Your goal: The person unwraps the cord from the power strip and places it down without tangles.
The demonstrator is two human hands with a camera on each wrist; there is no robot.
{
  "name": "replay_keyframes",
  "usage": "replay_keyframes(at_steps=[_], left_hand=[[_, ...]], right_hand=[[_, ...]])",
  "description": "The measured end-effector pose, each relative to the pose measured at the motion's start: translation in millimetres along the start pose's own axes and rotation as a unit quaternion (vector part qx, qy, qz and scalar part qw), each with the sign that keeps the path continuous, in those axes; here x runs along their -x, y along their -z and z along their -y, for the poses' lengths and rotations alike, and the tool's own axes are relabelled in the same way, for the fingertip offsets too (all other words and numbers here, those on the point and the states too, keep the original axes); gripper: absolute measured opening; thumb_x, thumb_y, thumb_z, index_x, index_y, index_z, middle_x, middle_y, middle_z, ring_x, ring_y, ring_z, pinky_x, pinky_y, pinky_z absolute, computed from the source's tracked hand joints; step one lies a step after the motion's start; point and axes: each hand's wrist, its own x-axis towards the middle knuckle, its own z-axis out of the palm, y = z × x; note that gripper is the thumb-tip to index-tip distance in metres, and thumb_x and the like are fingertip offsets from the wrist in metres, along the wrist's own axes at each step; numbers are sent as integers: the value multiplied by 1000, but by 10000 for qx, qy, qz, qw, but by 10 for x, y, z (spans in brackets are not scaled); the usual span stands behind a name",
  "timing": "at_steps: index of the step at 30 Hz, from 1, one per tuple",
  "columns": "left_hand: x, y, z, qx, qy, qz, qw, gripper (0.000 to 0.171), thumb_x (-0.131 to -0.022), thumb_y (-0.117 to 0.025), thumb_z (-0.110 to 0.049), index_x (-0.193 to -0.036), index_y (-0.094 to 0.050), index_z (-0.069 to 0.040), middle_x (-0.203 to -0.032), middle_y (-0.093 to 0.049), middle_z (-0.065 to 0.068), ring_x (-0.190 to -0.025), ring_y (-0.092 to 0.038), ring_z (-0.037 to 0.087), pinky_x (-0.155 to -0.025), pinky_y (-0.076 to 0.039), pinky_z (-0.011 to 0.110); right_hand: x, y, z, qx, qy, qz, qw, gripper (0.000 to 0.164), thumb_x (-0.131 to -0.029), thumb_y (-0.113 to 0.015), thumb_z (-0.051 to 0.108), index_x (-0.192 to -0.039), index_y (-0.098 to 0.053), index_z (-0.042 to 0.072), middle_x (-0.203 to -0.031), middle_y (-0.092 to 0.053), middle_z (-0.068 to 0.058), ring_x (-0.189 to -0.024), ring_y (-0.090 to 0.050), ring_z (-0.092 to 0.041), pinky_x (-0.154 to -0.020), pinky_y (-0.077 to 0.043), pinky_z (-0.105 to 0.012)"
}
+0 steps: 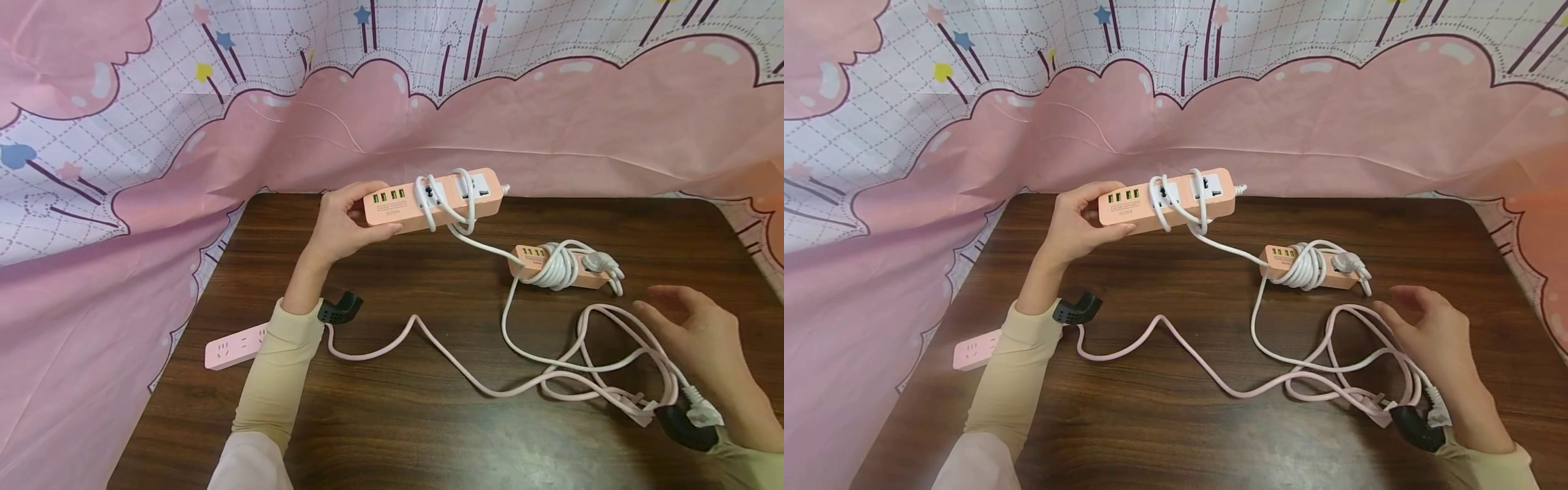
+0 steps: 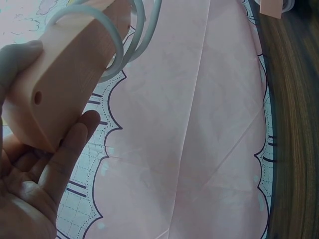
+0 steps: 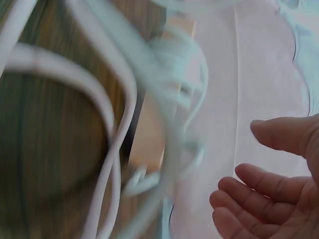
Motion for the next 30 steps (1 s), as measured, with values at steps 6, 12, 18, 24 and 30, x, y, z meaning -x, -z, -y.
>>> replay_keyframes(at_steps=[6, 12, 18, 24, 30], left_hand=[[6, 15, 1, 1, -44, -43, 10000, 48, -61, -84, 3, -104, -64, 8, -91, -66, 17, -67, -56, 8, -54, -47, 18], [9, 7, -18, -33, -91, -13, 10000, 48, -61, -84, 2, -104, -64, 8, -91, -66, 17, -67, -56, 9, -54, -47, 18], [8, 3, -15, -89, -86, -5, 9999, 48, -61, -84, 1, -104, -64, 8, -91, -66, 17, -67, -56, 10, -54, -47, 18], [3, 5, -22, -96, -63, 8, 9999, 49, -61, -84, 1, -104, -64, 8, -91, -66, 16, -67, -56, 11, -54, -47, 18], [3, 4, -16, -50, -57, -1, 10000, 49, -60, -84, 1, -104, -64, 8, -90, -66, 16, -67, -56, 10, -54, -48, 18]], right_hand=[[-139, -212, 367, -761, 1033, -111, 9917, 27, -80, -72, 8, -103, -65, -4, -92, -65, -25, -72, -40, 25, -60, -36, -5], [-262, -372, 686, -1309, 1519, 13, 9797, 26, -80, -71, 3, -104, -64, -4, -93, -66, -22, -75, -47, 20, -63, -40, -3], [-353, -472, 916, -1669, 1814, 102, 9691, 24, -80, -70, -1, -103, -64, -5, -94, -66, -20, -83, -50, 13, -68, -41, -3], [-424, -539, 1088, -1918, 2211, -19, 9562, 23, -77, -70, -7, -99, -65, -8, -89, -67, -19, -83, -54, 7, -71, -43, -5], [-448, -587, 1208, -1819, 2267, 71, 9568, 21, -81, -70, 2, -102, -67, -1, -90, -69, -13, -82, -54, 8, -72, -43, -10]])
